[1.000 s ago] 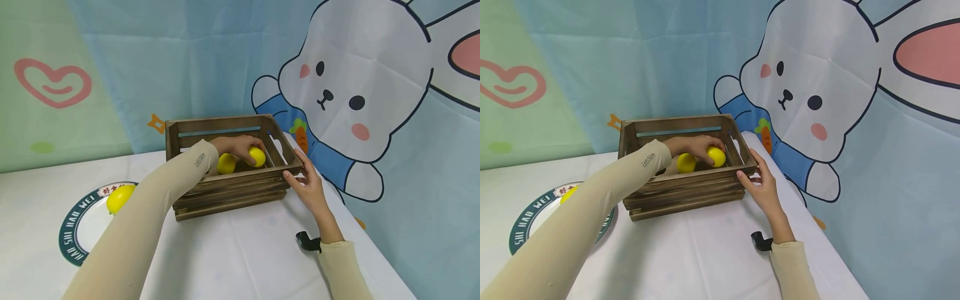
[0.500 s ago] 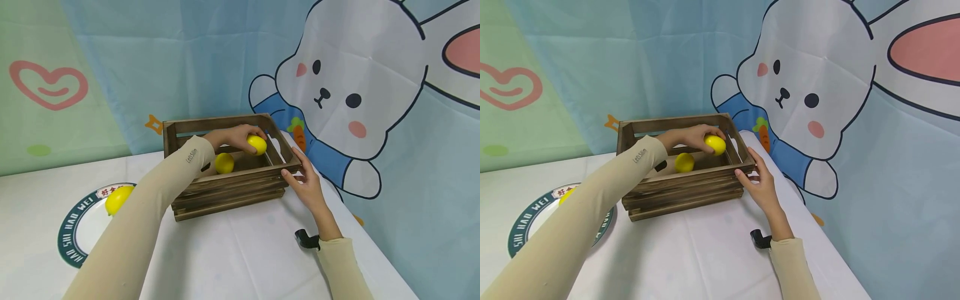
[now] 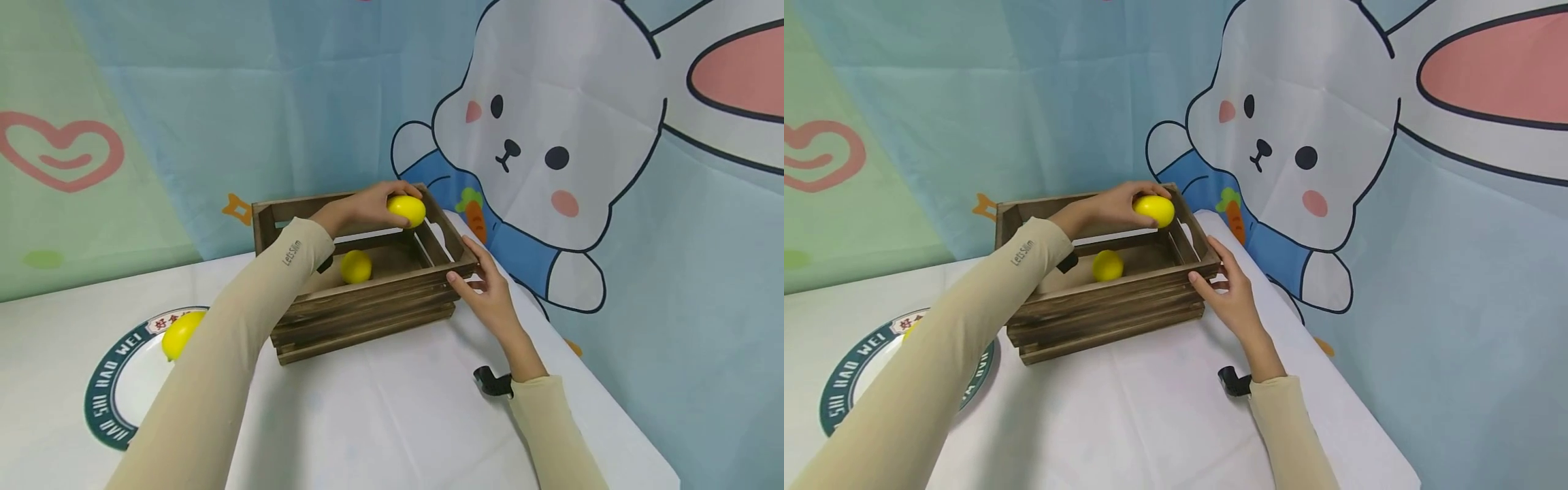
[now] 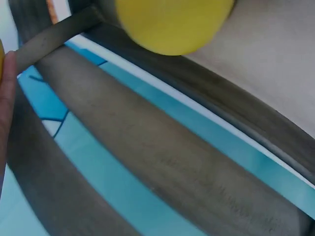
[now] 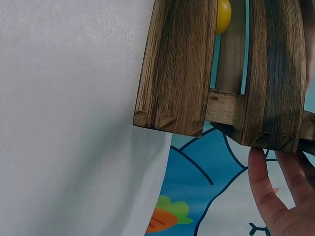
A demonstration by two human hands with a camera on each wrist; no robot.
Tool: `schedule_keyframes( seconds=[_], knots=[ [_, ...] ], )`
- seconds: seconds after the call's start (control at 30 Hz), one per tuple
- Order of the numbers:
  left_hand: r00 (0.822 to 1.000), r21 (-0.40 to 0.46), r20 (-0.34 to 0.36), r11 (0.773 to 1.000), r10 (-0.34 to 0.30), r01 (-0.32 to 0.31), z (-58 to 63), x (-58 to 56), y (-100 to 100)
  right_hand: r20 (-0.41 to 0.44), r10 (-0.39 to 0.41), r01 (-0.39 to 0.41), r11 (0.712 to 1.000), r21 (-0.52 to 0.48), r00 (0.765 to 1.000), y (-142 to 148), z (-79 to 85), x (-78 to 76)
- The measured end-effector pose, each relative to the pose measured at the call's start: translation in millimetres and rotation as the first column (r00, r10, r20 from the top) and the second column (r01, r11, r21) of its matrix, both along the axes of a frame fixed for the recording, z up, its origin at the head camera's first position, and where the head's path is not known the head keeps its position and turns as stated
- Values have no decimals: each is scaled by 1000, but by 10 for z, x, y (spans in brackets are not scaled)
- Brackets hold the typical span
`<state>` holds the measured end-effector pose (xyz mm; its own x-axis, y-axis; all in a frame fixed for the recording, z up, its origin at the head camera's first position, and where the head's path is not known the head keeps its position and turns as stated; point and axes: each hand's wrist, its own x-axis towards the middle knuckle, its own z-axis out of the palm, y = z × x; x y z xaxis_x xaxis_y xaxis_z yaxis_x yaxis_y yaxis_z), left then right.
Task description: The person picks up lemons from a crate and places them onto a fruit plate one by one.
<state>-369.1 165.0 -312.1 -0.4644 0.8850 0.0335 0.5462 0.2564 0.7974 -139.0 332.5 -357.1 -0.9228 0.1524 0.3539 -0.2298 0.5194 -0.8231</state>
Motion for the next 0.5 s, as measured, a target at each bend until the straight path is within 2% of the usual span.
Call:
schedule_keyframes(
  seconds=[0.1,0.23,0.37,0.5],
  knots=[
    [999,47,-40,999,3,-1,61,-9,-16,-2,2,-2,1000,6,1000,13,-1,-58],
    [997,60,-77,998,29,-24,82,12,-19,2,16,-16,1000,13,1000,33,-11,-86],
    [995,76,-77,996,56,-50,98,54,28,8,10,-10,1000,12,1000,77,-20,-71],
    [995,124,-71,991,65,-55,165,85,126,1,-3,3,1000,11,1000,144,-20,-62]
  ],
)
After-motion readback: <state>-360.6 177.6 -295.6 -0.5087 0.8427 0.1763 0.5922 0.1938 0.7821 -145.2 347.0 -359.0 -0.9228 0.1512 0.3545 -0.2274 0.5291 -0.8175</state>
